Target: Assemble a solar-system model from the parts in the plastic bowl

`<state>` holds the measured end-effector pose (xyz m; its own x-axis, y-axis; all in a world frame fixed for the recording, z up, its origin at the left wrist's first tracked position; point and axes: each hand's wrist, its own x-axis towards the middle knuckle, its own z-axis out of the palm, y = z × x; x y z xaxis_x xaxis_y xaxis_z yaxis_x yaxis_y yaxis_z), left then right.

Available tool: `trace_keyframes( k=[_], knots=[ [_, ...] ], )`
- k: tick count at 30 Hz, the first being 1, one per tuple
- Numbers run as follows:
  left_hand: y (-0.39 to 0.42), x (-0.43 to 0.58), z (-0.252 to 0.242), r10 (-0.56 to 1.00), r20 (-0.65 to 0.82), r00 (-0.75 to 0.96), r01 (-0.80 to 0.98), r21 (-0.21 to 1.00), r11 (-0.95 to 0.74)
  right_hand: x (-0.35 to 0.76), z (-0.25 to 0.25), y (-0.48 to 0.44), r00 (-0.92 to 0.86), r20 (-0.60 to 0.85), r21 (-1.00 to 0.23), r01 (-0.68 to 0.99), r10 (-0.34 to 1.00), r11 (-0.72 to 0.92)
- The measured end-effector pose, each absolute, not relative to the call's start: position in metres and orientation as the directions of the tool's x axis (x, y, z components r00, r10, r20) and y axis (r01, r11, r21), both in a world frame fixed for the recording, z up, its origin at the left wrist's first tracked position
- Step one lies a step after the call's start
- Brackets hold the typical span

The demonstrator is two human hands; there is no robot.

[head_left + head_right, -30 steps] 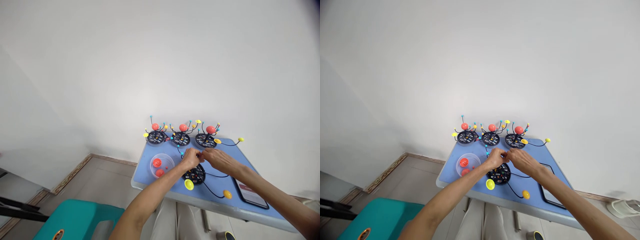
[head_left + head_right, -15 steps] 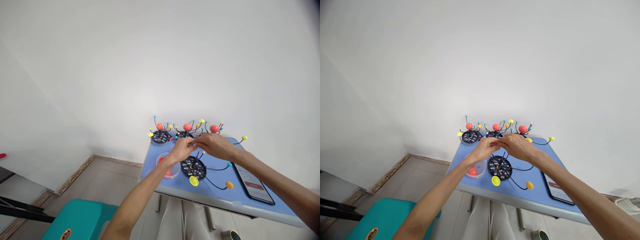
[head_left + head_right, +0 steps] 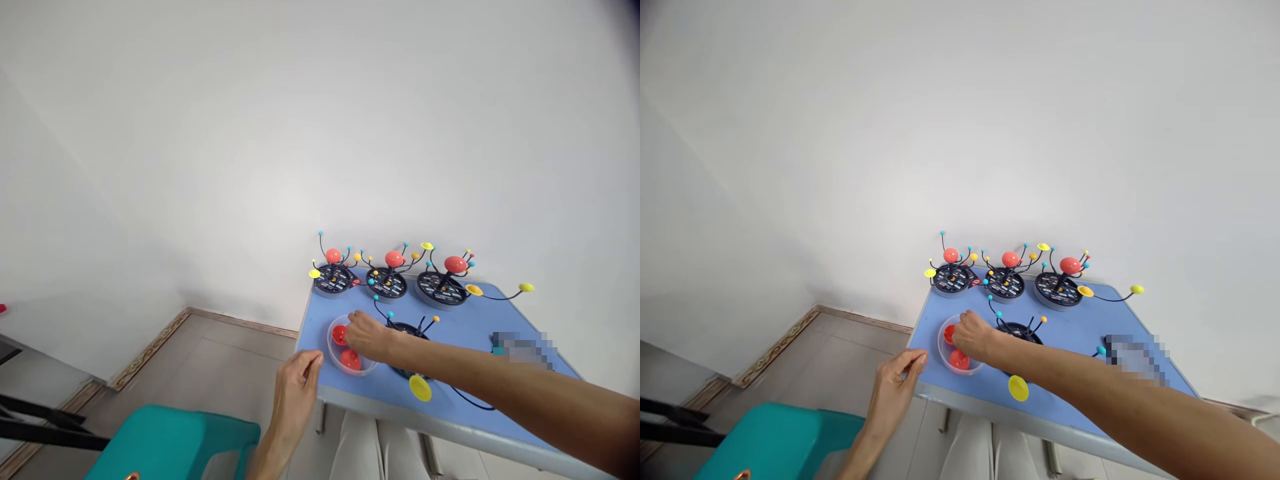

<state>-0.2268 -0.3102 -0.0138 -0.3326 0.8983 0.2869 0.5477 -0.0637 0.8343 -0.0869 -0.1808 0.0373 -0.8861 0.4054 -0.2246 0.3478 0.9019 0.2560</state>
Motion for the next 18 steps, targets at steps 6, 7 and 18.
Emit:
trace_keyframes(
  k=[6, 7, 18],
  knots=[
    [-0.312, -0.229, -0.008, 0.883, 0.303, -0.358, 0.496, 0.863, -0.094, -0.087, 0.042, -0.177, -0.853, -0.246, 0.218, 0.414, 0.460, 0.884],
    [-0.310, -0.228, -0.003, 0.881, 0.305, -0.363, 0.485, 0.869, -0.101, -0.082, 0.051, -0.173, -0.849, -0.233, 0.207, 0.434, 0.475, 0.877],
    [-0.240, -0.122, 0.051, 0.949, 0.303, 0.083, 0.282, 0.907, -0.314, 0.069, 0.127, -0.120, -0.524, -0.058, -0.898, 0.399, 0.850, 0.185]
  ],
)
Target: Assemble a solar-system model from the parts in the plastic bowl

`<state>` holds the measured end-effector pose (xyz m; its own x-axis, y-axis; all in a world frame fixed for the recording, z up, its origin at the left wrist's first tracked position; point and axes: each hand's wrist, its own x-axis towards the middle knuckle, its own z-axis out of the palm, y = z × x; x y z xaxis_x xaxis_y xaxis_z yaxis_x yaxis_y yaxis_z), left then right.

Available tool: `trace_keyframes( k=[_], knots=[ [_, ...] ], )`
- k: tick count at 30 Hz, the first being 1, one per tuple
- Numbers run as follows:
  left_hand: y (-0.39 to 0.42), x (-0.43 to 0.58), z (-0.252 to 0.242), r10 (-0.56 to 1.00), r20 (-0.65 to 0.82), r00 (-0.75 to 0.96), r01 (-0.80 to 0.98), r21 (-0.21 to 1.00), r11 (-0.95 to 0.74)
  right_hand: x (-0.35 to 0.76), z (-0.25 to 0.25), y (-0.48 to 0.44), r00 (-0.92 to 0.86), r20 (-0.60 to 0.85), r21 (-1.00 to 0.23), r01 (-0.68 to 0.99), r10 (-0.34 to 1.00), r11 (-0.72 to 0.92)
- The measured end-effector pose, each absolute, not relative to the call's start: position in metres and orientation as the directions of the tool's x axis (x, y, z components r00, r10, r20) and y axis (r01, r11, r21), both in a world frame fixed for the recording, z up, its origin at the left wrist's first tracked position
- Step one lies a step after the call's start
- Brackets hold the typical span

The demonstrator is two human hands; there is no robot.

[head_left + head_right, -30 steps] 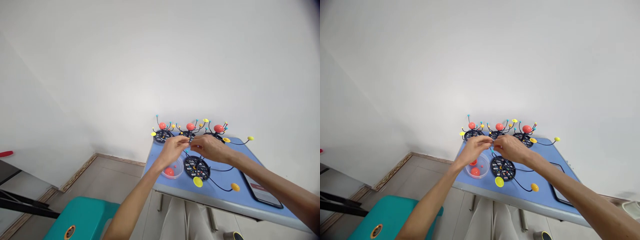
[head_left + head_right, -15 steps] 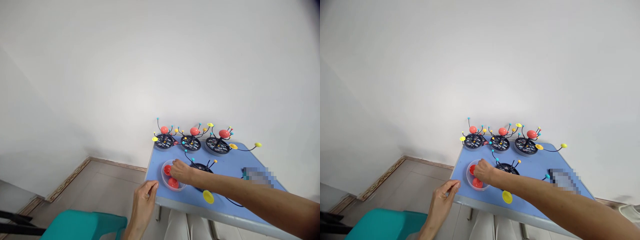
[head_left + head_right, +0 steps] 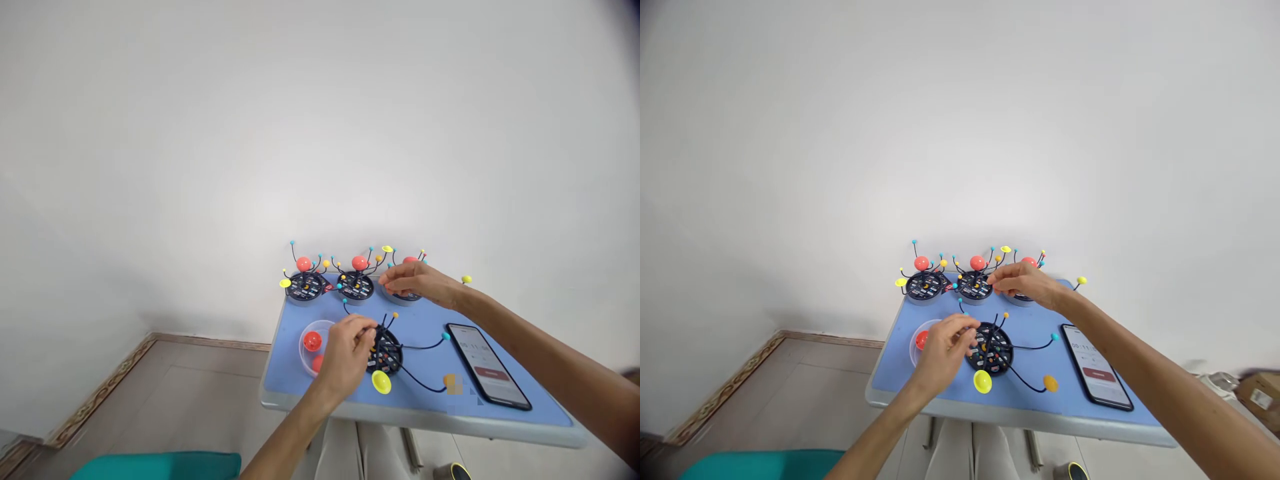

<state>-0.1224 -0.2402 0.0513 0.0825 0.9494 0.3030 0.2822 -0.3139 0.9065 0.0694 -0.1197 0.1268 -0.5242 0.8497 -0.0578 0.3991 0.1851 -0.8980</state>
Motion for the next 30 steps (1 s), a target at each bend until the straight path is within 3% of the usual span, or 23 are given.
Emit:
trace_keyframes(
  k=[4, 8, 16, 30],
  knots=[
    [-0.206, -0.083, 0.043, 0.922, 0.358, 0.144, 0.543, 0.751, -0.376, 0.094, 0.096, -0.112, -0.492, -0.121, -0.974, 0.225, 0.862, -0.009],
    [-0.189, -0.064, 0.033, 0.943, 0.313, 0.115, 0.662, 0.683, -0.308, 0.100, 0.080, -0.110, -0.487, -0.128, -0.984, 0.168, 0.864, -0.051],
    [-0.174, -0.060, 0.023, 0.983, 0.180, 0.040, 0.759, 0.634, -0.147, 0.091, 0.072, -0.110, -0.526, -0.033, -0.927, 0.334, 0.850, 0.171],
    [-0.166, -0.056, 0.012, 0.995, 0.098, -0.018, 0.744, 0.666, -0.052, 0.077, 0.060, -0.095, -0.584, -0.080, -0.749, 0.570, 0.808, 0.338]
  ],
)
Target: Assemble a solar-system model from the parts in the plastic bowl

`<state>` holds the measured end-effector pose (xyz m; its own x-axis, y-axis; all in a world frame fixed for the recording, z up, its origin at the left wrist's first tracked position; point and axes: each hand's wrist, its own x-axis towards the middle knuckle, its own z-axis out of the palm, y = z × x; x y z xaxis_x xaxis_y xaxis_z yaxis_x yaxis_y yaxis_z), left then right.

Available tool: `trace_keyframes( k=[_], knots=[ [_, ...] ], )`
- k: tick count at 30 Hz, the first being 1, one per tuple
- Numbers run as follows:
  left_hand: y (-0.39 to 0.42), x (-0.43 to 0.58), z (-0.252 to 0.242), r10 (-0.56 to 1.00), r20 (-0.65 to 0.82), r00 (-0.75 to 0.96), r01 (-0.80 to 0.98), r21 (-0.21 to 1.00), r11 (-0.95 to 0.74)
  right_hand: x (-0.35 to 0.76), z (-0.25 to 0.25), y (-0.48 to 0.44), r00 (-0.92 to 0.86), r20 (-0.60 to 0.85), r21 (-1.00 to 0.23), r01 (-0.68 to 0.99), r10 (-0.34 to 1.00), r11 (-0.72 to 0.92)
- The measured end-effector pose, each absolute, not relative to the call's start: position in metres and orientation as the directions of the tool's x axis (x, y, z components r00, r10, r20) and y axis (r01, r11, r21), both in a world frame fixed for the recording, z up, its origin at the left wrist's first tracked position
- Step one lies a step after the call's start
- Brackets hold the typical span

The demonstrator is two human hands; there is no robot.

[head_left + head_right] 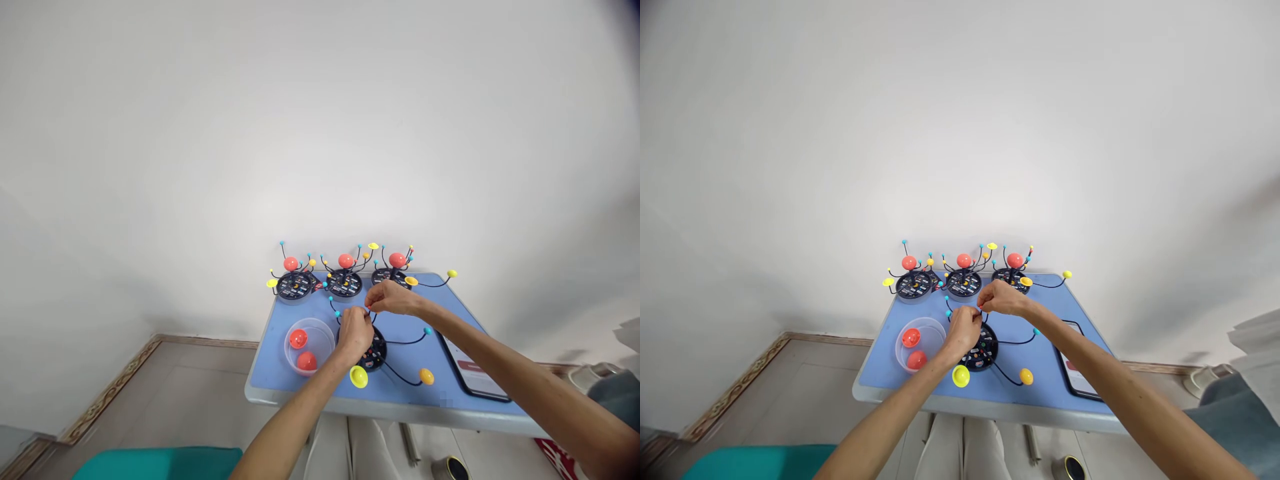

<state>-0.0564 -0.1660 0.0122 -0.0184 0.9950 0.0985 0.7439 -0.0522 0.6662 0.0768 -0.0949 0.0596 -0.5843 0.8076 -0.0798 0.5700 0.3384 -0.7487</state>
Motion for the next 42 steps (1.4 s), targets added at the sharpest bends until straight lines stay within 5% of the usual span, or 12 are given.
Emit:
trace_keyframes(
  k=[21, 30, 42],
  knots=[
    [-0.166, -0.056, 0.009, 0.997, 0.057, -0.059, 0.755, 0.656, 0.007, 0.064, 0.068, -0.095, -0.615, -0.106, -0.450, 0.730, 0.781, 0.514],
    [-0.168, -0.057, 0.010, 0.996, 0.064, -0.056, 0.758, 0.652, 0.001, 0.051, 0.078, -0.114, -0.666, -0.054, -0.212, 0.736, 0.744, 0.643],
    [-0.173, -0.055, 0.014, 0.997, 0.046, -0.064, 0.739, 0.673, 0.016, 0.045, 0.088, -0.123, -0.642, -0.164, -0.032, 0.763, 0.749, 0.646]
  ],
)
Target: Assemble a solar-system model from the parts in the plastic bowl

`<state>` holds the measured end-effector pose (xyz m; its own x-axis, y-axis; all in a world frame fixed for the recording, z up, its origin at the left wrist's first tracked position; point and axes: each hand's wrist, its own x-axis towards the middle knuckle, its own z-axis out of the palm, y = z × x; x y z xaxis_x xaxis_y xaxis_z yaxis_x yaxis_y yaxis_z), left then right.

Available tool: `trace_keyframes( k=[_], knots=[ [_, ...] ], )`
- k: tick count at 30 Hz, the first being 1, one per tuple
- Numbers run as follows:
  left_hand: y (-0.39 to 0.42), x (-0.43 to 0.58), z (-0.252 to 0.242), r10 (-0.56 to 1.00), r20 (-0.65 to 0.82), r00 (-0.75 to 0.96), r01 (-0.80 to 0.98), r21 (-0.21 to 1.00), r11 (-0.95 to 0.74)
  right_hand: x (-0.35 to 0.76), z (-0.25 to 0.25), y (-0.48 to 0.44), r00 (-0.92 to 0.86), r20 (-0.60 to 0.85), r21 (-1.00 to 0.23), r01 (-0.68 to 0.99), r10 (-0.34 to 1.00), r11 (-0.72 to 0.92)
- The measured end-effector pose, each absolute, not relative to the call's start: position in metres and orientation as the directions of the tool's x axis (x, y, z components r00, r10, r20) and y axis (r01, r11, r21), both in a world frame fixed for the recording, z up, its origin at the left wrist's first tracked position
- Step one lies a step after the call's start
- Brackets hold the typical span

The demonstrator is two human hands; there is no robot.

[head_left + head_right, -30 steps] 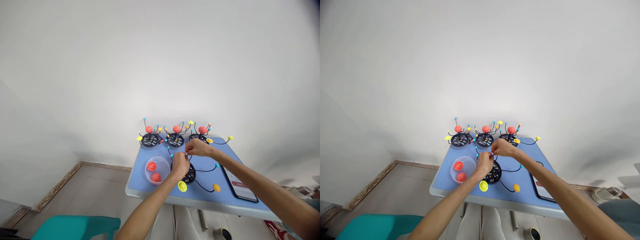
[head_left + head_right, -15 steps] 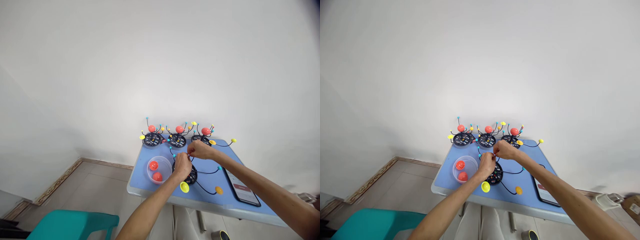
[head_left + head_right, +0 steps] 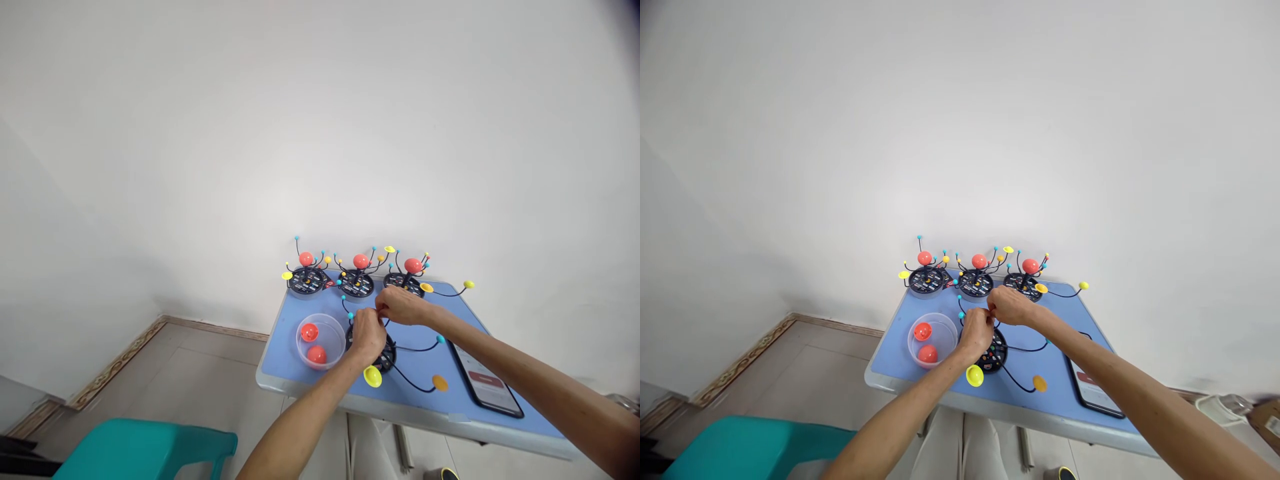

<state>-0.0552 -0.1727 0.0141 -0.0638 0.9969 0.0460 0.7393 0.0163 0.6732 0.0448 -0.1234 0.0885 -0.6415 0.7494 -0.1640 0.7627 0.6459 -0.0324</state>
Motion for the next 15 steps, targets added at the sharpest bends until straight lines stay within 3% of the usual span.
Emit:
trace_keyframes(
  k=[8, 15],
  knots=[
    [-0.1701, -0.0561, 0.0110, 0.996, 0.032, -0.080, 0.713, 0.700, 0.035, 0.0441, 0.0869, -0.1214, -0.633, -0.166, 0.051, 0.760, 0.756, 0.648],
    [-0.1745, -0.0567, 0.0167, 0.995, 0.075, -0.066, 0.683, 0.730, -0.010, 0.0495, 0.0852, -0.1156, -0.647, -0.153, 0.013, 0.755, 0.747, 0.656]
  ],
)
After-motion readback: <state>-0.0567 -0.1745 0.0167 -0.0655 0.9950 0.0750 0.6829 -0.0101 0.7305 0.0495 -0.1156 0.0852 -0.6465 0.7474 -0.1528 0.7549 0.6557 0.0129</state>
